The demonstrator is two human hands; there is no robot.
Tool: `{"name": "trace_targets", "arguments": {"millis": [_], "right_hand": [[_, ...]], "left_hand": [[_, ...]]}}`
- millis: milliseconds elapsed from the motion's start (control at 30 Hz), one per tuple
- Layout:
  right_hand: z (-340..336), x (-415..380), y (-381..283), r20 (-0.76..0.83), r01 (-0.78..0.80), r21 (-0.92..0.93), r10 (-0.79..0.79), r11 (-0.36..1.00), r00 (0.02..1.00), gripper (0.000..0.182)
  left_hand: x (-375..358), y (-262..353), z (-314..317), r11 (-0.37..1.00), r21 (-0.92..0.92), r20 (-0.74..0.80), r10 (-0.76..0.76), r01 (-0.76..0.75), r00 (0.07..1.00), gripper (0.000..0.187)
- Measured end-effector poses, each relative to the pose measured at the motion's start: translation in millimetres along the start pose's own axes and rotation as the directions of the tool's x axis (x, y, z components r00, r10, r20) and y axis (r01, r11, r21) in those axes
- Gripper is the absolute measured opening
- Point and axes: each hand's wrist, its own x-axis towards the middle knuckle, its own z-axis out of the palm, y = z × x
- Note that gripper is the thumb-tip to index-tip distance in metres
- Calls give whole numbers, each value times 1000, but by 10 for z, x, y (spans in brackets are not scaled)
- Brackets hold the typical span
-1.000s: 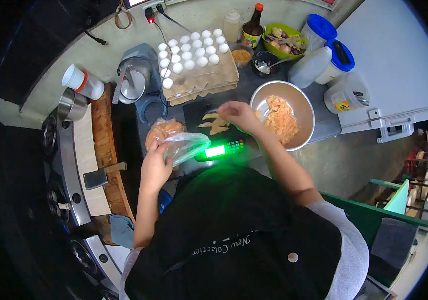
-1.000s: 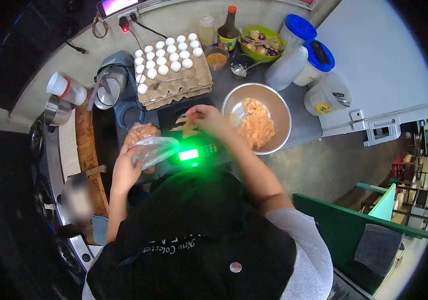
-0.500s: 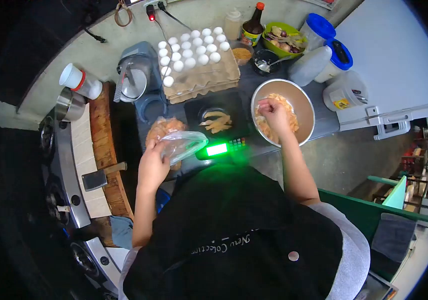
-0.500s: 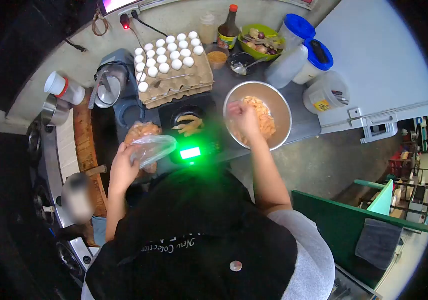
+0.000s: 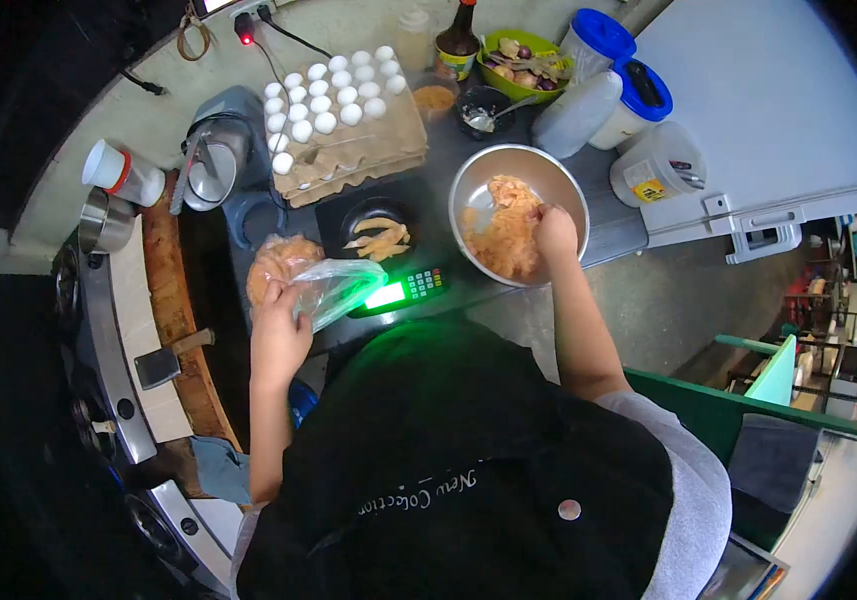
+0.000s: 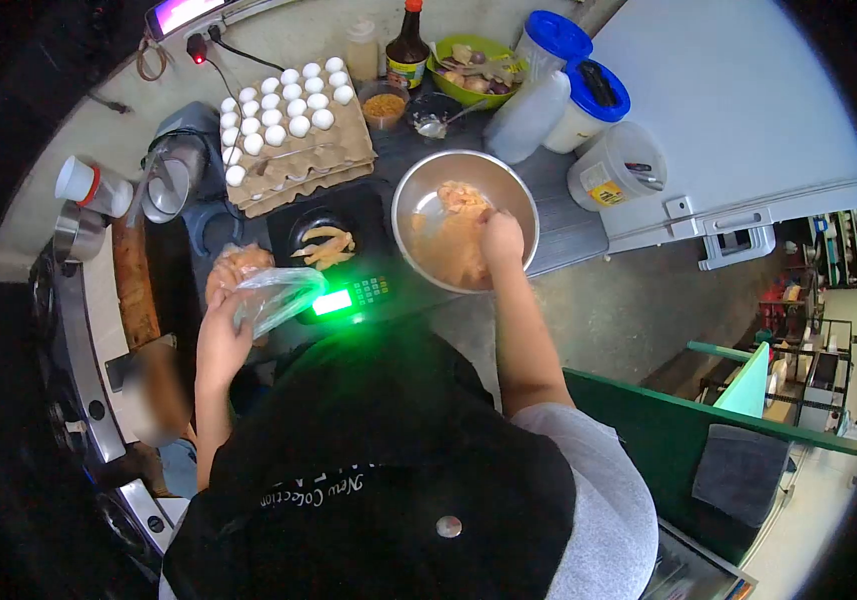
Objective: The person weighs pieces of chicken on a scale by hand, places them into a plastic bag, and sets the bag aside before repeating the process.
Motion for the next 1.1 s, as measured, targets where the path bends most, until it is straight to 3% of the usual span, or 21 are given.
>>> {"name": "trace_targets", "arguments": {"millis": [67,133,200,300,400,533,633,700,833,900,933,1000,1100], "right_hand": [[31,95,3,80,-39,10,38,999,996,19],[66,195,29,159,-76,15,73,997,985,21],[157,259,86,134,-62,190,36,980,990,28],[389,427,217,243,-4,135,-29,991,970,34],[420,477,230,234,85,112,-109,990,966,35],[258,484,152,291,70,52,-82,996,953,34],[71,459,139,302,81,139,-120,987,946,29],[-46,420,148,369,-98,339,-37,936,929,29],[-209,416,139,379,-21,294,-97,955,920,29],[-289,413,139,426,-83,454,-135,887,895,27],[-332,407,129,425,-86,454,-131,887,896,27],[-444,400,97,344,40,218,-115,975,932,29],[-697,403,-34,388,-12,168,-55,986,920,28]], "left_hand": [[1,84,47,996,-42,44,-79,81,996,39],[-14,137,121,998,-26,20,-53,53,998,39],[-33,183,199,999,-9,-4,-31,31,1000,39],[-48,254,276,1000,-10,-7,-19,19,1000,39],[-51,366,327,1000,-14,9,-11,11,1000,39],[-57,454,363,999,-24,19,-38,39,999,39],[-72,482,338,999,-24,10,-48,48,999,39],[-74,478,331,997,-37,21,-68,69,997,39],[-50,387,308,998,-23,28,-63,63,998,39],[-41,354,267,999,-15,32,-52,52,998,38],[-27,341,233,999,8,18,-37,37,999,38],[4,322,165,999,28,5,-19,19,1000,37],[40,257,88,1000,0,11,-13,13,1000,37]]}}
